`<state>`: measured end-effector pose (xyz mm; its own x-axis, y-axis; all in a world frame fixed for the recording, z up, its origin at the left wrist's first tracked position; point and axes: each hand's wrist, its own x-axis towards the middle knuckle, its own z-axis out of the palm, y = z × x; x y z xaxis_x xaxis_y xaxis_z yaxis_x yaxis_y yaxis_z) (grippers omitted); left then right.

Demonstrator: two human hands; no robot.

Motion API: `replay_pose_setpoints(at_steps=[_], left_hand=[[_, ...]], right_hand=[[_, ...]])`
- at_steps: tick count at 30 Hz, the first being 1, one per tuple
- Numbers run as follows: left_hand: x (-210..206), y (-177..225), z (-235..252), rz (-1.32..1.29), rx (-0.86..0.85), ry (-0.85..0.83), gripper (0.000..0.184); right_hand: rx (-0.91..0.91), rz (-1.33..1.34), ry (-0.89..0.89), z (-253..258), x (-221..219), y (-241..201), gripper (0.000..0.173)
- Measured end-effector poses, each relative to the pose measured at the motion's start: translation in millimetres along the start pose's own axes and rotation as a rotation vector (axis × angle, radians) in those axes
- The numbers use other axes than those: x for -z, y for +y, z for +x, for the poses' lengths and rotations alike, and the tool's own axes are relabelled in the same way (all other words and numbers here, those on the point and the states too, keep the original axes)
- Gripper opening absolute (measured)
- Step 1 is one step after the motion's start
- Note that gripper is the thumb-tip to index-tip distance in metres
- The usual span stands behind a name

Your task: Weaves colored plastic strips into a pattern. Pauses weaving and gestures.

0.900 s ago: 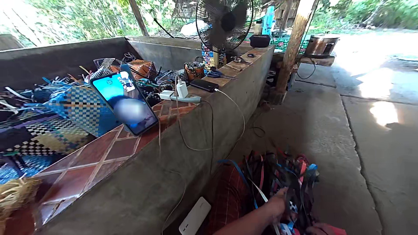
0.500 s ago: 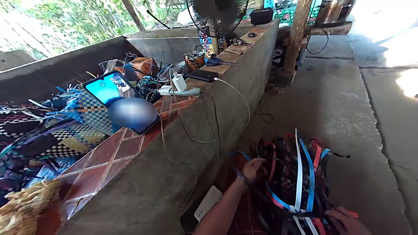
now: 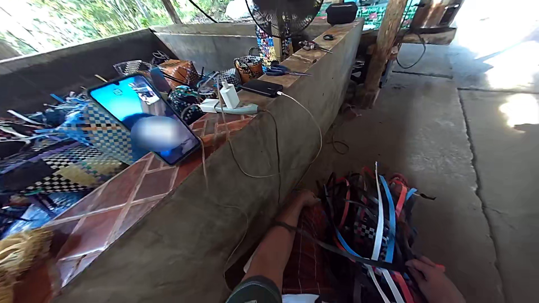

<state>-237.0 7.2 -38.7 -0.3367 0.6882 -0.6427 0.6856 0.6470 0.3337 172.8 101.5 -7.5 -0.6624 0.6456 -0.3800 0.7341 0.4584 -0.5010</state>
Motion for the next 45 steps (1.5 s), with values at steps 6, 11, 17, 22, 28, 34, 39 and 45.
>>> replay_pose_setpoints(at_steps=[6, 11, 17, 22, 28, 34, 39, 45], left_hand=[[-6.7, -2.1, -1.7, -0.018, 0.086, 0.084, 0.06], [-12.9, -5.3, -22.0, -0.113, 0.063, 0.201, 0.052], [-14.5, -3.9, -23.5, -0.119, 0.079, 0.208, 0.049], [-15.0, -3.1, -22.0, -0.126, 0.086, 0.214, 0.049], [-14.6, -2.1, -24.5, -0.138, 0.072, 0.227, 0.05], [-14.7, -2.8, -20.6, -0.135, 0.095, 0.224, 0.048], [-14.9, -3.3, -21.4, -0.124, 0.095, 0.222, 0.048], [-14.0, -2.3, -22.7, -0.134, 0.093, 0.221, 0.047]], right_hand=[[-0.013, 0.053, 0.1, -8.8, -10.7, -3.5, 0.026], [-0.021, 0.051, 0.097, -11.4, -11.3, -3.8, 0.029], [-0.027, 0.033, 0.102, -14.3, -10.9, -4.0, 0.031], [-0.029, 0.04, 0.104, -13.8, -11.4, -4.7, 0.032], [-0.013, 0.047, 0.131, -13.7, -12.1, -5.1, 0.032], [-0.048, 0.016, 0.134, -10.0, -15.6, -3.5, 0.031], [-0.061, 0.027, 0.134, -9.7, -19.1, -3.7, 0.03], [-0.047, 0.035, 0.143, -10.1, -20.7, -2.5, 0.031]])
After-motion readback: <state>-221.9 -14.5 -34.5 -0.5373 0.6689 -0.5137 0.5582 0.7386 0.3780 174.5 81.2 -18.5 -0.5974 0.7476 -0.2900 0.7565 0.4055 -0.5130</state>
